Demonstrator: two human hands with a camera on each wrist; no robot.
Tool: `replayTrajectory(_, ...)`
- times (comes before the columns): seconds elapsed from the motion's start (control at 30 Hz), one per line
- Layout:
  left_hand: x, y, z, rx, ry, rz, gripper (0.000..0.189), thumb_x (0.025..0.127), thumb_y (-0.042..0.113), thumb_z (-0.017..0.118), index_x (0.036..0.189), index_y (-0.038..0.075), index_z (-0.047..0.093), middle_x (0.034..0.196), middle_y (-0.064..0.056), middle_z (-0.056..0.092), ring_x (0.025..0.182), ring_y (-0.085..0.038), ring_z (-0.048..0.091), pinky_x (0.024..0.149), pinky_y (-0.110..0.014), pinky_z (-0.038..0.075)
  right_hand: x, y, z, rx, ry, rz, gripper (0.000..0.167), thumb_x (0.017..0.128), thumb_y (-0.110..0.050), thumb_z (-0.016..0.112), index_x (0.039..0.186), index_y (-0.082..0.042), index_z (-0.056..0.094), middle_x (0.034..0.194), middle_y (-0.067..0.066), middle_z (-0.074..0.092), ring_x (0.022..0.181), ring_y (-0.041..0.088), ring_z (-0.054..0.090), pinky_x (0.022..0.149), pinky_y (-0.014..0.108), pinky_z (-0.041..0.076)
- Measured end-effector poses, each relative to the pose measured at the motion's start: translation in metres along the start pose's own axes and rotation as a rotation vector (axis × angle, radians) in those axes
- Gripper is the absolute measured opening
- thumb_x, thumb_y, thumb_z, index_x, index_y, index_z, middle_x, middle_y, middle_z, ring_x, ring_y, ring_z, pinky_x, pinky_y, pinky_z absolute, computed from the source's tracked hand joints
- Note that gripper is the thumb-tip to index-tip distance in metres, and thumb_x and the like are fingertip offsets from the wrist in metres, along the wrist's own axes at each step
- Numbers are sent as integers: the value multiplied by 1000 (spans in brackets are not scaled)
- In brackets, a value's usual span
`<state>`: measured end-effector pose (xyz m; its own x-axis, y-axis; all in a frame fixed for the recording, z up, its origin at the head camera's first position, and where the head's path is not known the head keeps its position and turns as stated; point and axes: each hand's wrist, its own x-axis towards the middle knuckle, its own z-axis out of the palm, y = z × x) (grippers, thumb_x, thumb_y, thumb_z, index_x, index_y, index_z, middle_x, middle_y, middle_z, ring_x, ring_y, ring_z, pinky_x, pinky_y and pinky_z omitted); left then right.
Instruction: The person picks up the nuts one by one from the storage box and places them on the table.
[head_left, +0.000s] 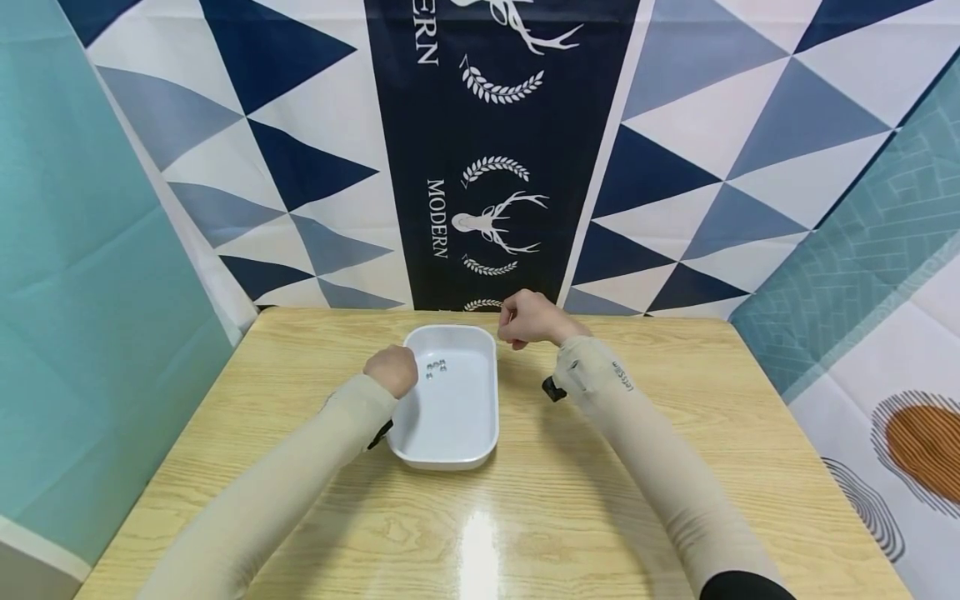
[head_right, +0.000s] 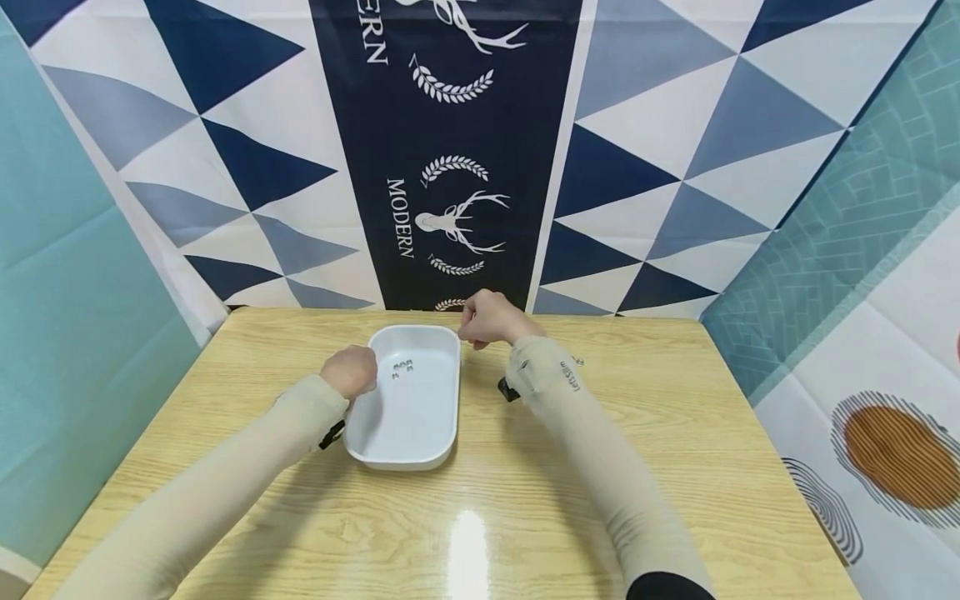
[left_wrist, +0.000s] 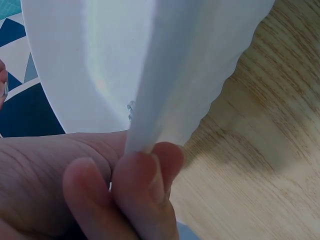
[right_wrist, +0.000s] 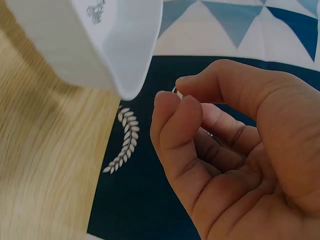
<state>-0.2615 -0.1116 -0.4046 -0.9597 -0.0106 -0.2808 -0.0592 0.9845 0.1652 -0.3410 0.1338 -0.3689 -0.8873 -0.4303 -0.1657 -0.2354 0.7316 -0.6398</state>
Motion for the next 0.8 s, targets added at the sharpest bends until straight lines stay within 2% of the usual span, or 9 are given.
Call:
replayTrajectory(0.2, -1, 0, -1, 3, -5, 0, 29, 106, 6, 45, 118, -7, 68, 81, -12, 65, 69, -19, 64, 60, -31, 60, -1, 19, -4, 47, 1, 16, 4, 87, -7, 65, 86, -5, 68, 71, 4, 67, 64, 14, 70, 67, 28, 62)
replayTrajectory(0.4, -2, -1, -1, 15, -3, 5, 30, 106, 6, 45, 120, -8, 67, 85, -14, 67, 70, -20, 64, 62, -31, 60, -2, 44, -4, 95, -3, 65, 3, 89, -5, 66, 88, -3, 67, 71, 4, 66, 64, 13, 67, 67, 28, 61)
replayTrajectory(0.6, 0, -1, 0, 22, 1, 11, 31, 106, 7, 44, 121, -7, 67, 85, -14, 66, 70, -20, 63, 61, -31, 59, -5, 73, -3, 61, -6, 91, 4, 88, -5, 66, 86, -2, 68, 71, 3, 66, 64, 12, 66, 71, 33, 63)
replayTrajectory(0.8, 2, -1, 1, 25, 1, 11, 32, 106, 7, 44, 121, -8, 67, 81, -12, 64, 68, -19, 62, 58, -30, 58, -12, 92, -3, -7, -13, 116, 5, 86, -4, 63, 84, -3, 67, 65, 0, 64, 60, 12, 59, 62, 25, 53)
